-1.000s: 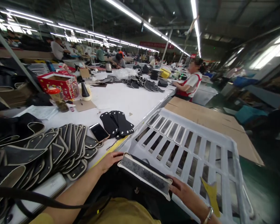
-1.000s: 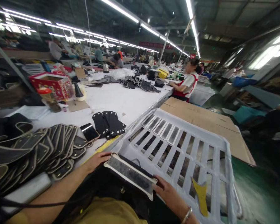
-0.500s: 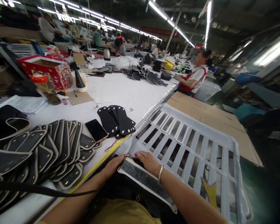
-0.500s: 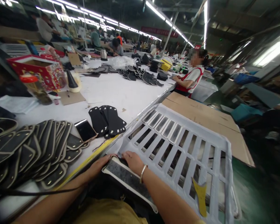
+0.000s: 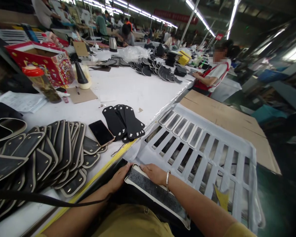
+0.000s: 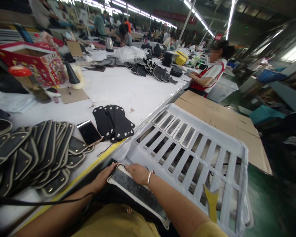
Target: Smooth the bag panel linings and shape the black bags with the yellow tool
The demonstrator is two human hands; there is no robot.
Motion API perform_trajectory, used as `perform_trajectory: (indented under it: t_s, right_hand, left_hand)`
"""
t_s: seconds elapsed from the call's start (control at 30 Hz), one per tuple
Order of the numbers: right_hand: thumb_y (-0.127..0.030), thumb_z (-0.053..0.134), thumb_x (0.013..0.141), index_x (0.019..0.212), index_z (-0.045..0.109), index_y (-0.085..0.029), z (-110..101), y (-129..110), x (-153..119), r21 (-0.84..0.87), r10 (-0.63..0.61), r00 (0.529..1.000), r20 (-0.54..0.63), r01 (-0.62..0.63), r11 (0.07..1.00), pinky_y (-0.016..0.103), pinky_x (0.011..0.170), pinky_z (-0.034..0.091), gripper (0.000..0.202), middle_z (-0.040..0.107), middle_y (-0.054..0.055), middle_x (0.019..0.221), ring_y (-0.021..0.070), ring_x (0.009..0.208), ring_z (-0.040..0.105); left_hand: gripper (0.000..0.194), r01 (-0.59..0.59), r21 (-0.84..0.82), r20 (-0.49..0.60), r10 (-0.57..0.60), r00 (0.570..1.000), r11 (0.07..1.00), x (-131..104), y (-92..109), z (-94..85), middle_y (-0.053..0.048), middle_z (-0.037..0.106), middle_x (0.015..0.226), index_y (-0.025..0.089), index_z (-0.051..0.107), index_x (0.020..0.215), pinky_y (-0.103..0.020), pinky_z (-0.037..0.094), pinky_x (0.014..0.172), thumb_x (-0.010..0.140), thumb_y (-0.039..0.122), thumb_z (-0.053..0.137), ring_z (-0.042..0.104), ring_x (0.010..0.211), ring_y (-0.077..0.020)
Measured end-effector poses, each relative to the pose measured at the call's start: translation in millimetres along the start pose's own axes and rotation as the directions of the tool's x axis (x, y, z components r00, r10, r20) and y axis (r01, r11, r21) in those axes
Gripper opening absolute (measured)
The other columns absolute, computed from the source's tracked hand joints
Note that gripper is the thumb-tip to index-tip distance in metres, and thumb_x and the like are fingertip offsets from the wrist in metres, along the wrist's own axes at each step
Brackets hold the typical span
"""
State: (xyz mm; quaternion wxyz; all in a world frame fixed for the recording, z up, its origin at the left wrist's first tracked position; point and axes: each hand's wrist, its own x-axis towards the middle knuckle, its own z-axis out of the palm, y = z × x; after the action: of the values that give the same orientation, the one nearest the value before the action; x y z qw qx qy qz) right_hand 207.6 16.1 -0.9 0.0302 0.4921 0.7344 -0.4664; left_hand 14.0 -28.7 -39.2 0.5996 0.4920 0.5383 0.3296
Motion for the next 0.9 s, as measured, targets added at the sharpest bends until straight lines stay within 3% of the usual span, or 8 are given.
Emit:
perform_trajectory:
  t_s: [0.23,0.37,0.57,0.7,0.8,0.9]
  right_hand:
    - [-0.045,0.021,0.093,0.084,0.064,-0.015,-1.9,-10.0,-3.5,-0.15,-0.045,0.999,-0.028,0.04,0.988,0.037,0.08,0.042,0.053,0.066,0.014,0.085,0.0253,0.084,0.061]
    - [-0.043,0.021,0.094,0.094,0.064,-0.015,-1.2,-10.4,-14.9,-0.148,-0.048,0.997,-0.063,0.038,0.988,0.042,0.085,0.041,0.051,0.067,0.016,0.093,0.0287,0.091,0.061]
    - [-0.038,0.041,0.089,0.099,0.066,-0.02,-7.5,-2.6,-30.0,0.03,-0.094,0.993,-0.073,0.096,0.995,0.038,0.095,0.039,0.032,0.068,0.007,0.103,0.0235,0.1,0.059]
    - [-0.039,0.051,0.085,0.095,0.067,-0.02,-41.7,18.6,-55.5,0.249,-0.005,0.987,-0.159,0.045,0.967,0.033,0.085,0.047,0.028,0.069,0.006,0.099,0.0189,0.087,0.064]
    - [-0.043,0.033,0.093,0.116,0.056,-0.019,-84.5,58.5,-107.0,0.411,0.162,0.914,-0.372,0.006,0.911,0.03,0.078,0.05,0.041,0.064,0.008,0.114,0.0162,0.089,0.064]
    - [-0.042,0.023,0.096,0.125,0.047,-0.021,-109.6,114.0,-176.1,0.508,0.369,0.733,-0.571,-0.037,0.86,0.027,0.078,0.05,0.043,0.058,0.009,0.122,0.0143,0.095,0.062]
  left_hand:
    - [0.064,-0.016,-0.005,0.016,0.016,1.0,1.0,0.4,1.3,-1.0,-0.008,0.059,0.123,0.012,0.06,0.117,-0.035,0.028,0.109,0.087,0.06,0.031,0.049,0.12,-0.0245]
    - [0.06,-0.078,-0.042,0.093,0.082,0.992,0.996,-3.8,10.5,-3.4,-0.008,0.06,0.122,0.013,0.061,0.116,-0.034,0.028,0.109,0.086,0.059,0.036,0.048,0.12,-0.0244]
    - [0.058,-0.109,-0.046,0.209,0.116,0.971,0.993,-4.9,17.1,-15.7,-0.01,0.057,0.126,0.011,0.058,0.121,-0.037,0.029,0.109,0.085,0.055,0.044,0.048,0.12,-0.0256]
    - [0.051,-0.167,0.108,0.258,0.135,0.957,0.98,-7.4,26.7,-19.0,-0.005,0.056,0.127,0.017,0.062,0.118,-0.037,0.024,0.111,0.083,0.053,0.049,0.045,0.124,-0.0265]
    - [0.047,-0.168,0.239,0.278,0.099,0.956,0.956,-9.9,29.3,-19.1,0.003,0.053,0.131,0.024,0.056,0.124,-0.042,0.019,0.112,0.087,0.05,0.042,0.043,0.125,-0.0255]
    - [0.044,-0.22,0.367,0.278,0.119,0.953,0.904,-3.3,19.6,-24.3,0.01,0.049,0.134,0.035,0.054,0.125,-0.045,0.017,0.111,0.086,0.052,0.042,0.04,0.128,-0.0252]
